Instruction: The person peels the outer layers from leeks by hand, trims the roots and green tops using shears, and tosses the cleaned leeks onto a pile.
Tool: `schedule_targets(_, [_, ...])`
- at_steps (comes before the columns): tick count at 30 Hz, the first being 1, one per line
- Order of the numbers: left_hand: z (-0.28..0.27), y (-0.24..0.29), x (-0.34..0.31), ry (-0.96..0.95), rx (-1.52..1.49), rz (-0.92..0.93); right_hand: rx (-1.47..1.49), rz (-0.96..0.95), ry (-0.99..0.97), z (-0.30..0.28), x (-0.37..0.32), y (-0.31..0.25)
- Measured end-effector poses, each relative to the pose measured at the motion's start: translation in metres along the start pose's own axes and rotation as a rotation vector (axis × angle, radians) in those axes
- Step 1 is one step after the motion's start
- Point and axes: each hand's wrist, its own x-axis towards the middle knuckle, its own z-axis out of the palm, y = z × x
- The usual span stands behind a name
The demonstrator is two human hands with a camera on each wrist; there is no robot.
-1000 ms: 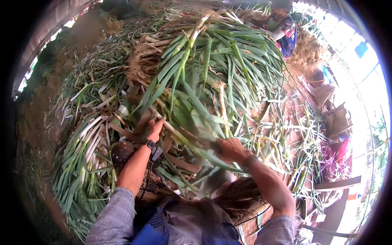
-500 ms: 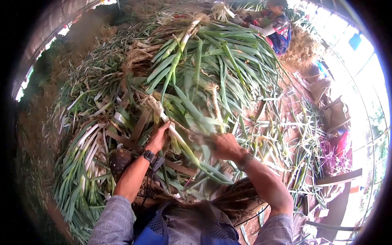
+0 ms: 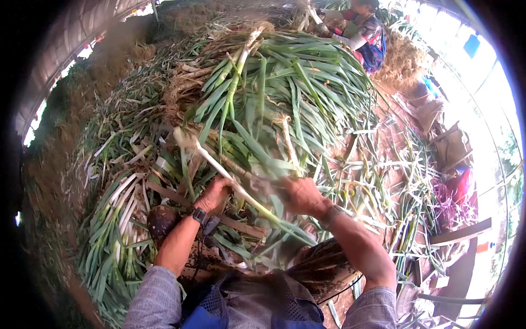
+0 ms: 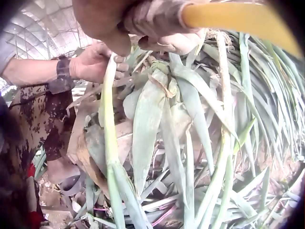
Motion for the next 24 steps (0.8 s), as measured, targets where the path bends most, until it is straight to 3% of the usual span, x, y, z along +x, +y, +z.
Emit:
schedule_targets(3, [-0.001,0.007,-0.005,0.035,0.242,-0.027,-0.033,0.027,-0.045,-0.005,-0.002,-0.002])
schedule_targets(4, [-0.003,-0.005,0.000,0.113,0.159,0.003,-0.003,-0.074,-0.031,-0.004,-0.006,0.000])
schedule_targets(5, [-0.006,-0.009,-0.001,0.035,0.163,0.074,0.029,-0.172,-0.018,-0.003,-0.008,0.002])
schedule_targets(7, [-0.007,-0.002,-0.003,0.016,0.233,-0.077,0.005,-0.137,-0.057,-0.006,-0.008,-0.002])
schedule_targets(8, [-0.005,0.001,-0.002,0.024,0.347,-0.067,-0.033,-0.098,-0.068,-0.002,-0.009,0.007])
schedule_targets(9, [0.002,0.010,-0.002,0.030,0.463,-0.055,-0.073,-0.059,-0.076,-0.004,-0.008,0.008])
schedule_targets(10, [0.006,0.013,0.000,0.061,0.605,0.120,-0.035,-0.086,-0.096,-0.010,-0.012,0.007])
schedule_targets(11, [-0.001,0.014,0.005,0.059,0.607,0.118,-0.033,-0.084,-0.094,-0.012,-0.014,0.007])
schedule_targets(13, [-0.027,0.018,0.013,0.427,-0.121,-0.143,0.061,-0.143,-0.139,-0.012,-0.022,0.008])
schedule_targets(15, [-0.041,0.054,0.001,0.641,-0.411,0.257,-0.010,-0.031,-0.142,-0.010,-0.029,0.012])
schedule_targets(17, [-0.053,0.099,-0.018,0.659,-0.651,0.400,0.026,-0.020,-0.146,-0.008,-0.036,0.024])
schedule_targets(19, [-0.041,0.118,-0.025,0.751,-0.363,0.548,0.128,0.006,-0.033,-0.017,-0.038,0.015])
schedule_targets(20, [-0.029,0.106,-0.033,0.700,-0.110,0.469,0.082,0.018,-0.018,-0.006,-0.039,0.031])
schedule_targets(21, [-0.040,0.079,-0.032,0.641,-0.098,0.217,0.075,0.091,-0.049,-0.016,-0.035,0.024])
schedule_targets(22, [-0.041,0.049,-0.023,0.557,-0.199,0.171,0.049,0.092,-0.027,-0.014,-0.035,0.031])
schedule_targets(23, [-0.034,0.037,-0.023,0.651,-0.180,0.031,0.023,0.099,-0.005,-0.014,-0.037,0.042])
schedule_targets(24, [-0.036,0.038,-0.022,0.723,-0.086,0.116,-0.043,0.144,-0.027,-0.017,-0.039,0.048])
